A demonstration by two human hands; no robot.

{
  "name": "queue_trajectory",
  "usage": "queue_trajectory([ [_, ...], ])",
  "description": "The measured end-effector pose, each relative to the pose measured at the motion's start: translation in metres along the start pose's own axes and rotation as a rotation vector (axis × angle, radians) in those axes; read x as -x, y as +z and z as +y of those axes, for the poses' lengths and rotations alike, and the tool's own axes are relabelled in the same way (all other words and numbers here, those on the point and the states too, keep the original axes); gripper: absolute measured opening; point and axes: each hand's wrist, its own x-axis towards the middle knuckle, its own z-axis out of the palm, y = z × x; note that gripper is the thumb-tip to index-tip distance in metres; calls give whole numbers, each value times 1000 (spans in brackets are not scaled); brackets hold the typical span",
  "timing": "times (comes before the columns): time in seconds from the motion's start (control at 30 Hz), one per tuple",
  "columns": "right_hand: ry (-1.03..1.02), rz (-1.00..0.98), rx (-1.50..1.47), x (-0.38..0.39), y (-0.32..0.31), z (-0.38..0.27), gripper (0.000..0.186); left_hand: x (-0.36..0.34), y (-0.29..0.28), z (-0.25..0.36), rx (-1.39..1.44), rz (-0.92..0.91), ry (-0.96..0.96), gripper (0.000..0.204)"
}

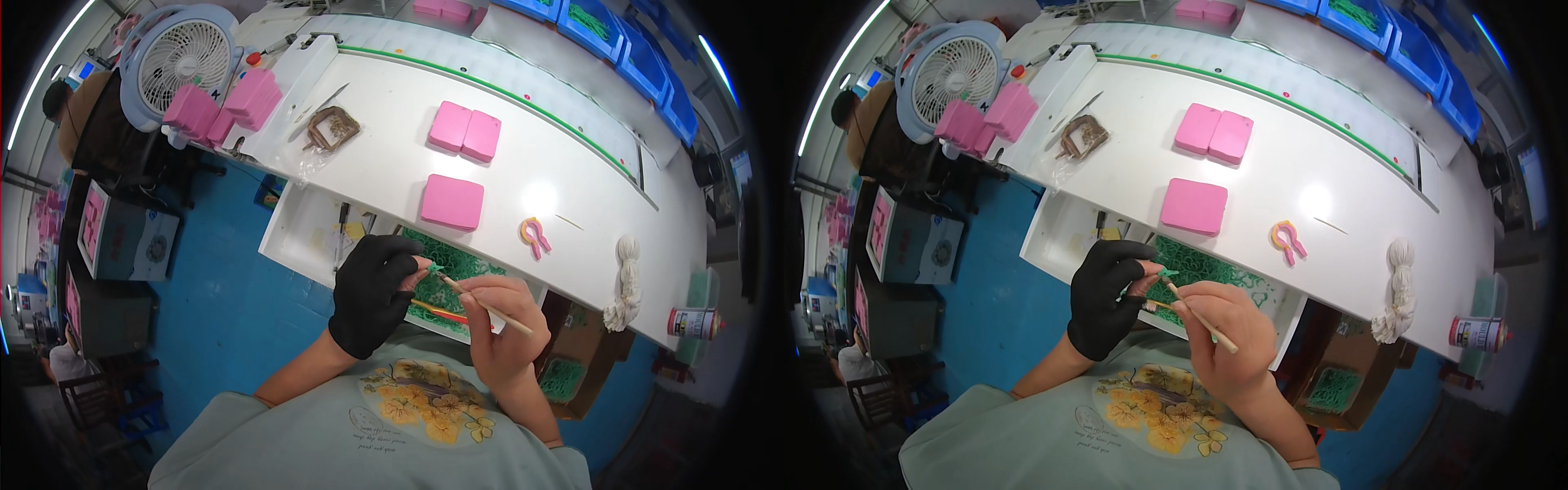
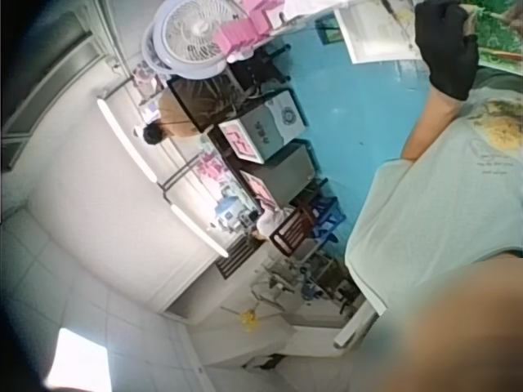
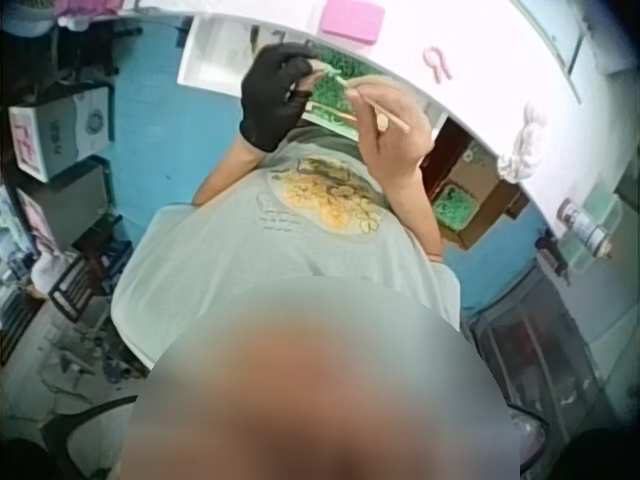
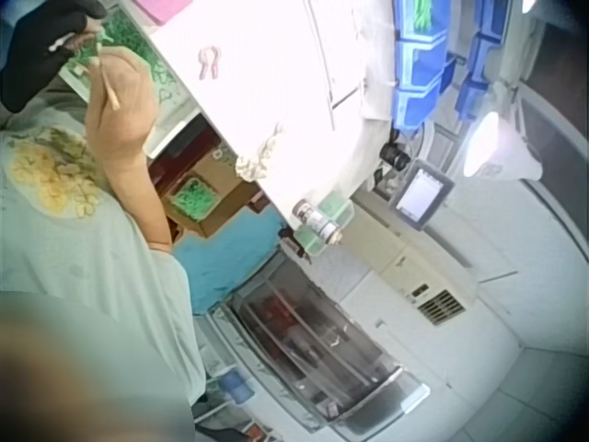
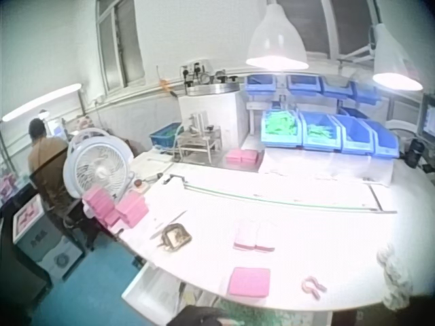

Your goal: The recorder prepares a decorative item and places it into a silicone mold, then applies a release agent or adhesive.

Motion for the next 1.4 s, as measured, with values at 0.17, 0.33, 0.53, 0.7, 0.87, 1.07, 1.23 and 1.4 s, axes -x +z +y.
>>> queue_trajectory([
  [0.17, 79, 17, 23, 1, 0, -2, 18, 1, 0, 1, 2, 2, -14, 16],
  [0.33, 130, 74, -62, 3, 3, -2, 15, 1, 1, -1, 31, 2, -29, 14],
  [0.53, 420, 140, -379, 1, 1, -3, 10, 2, -1, -2, 93, -13, -74, 13],
  [0.7, 226, -35, -66, -5, -5, 0, 13, 3, -1, -1, 47, -38, -49, 15],
  [0.87, 99, -152, 65, -16, -9, -9, 18, 3, -1, -4, 10, -25, -29, 16],
  [1.07, 40, -143, 24, -13, -9, -5, 19, 4, 0, -5, 22, -16, -28, 17],
  [1.23, 231, 15, -12, -2, -5, -6, 13, 4, 0, -3, 47, -21, -52, 16],
  [1.4, 235, 33, 28, -4, -5, -5, 13, 4, -1, -4, 28, -15, -24, 15],
])
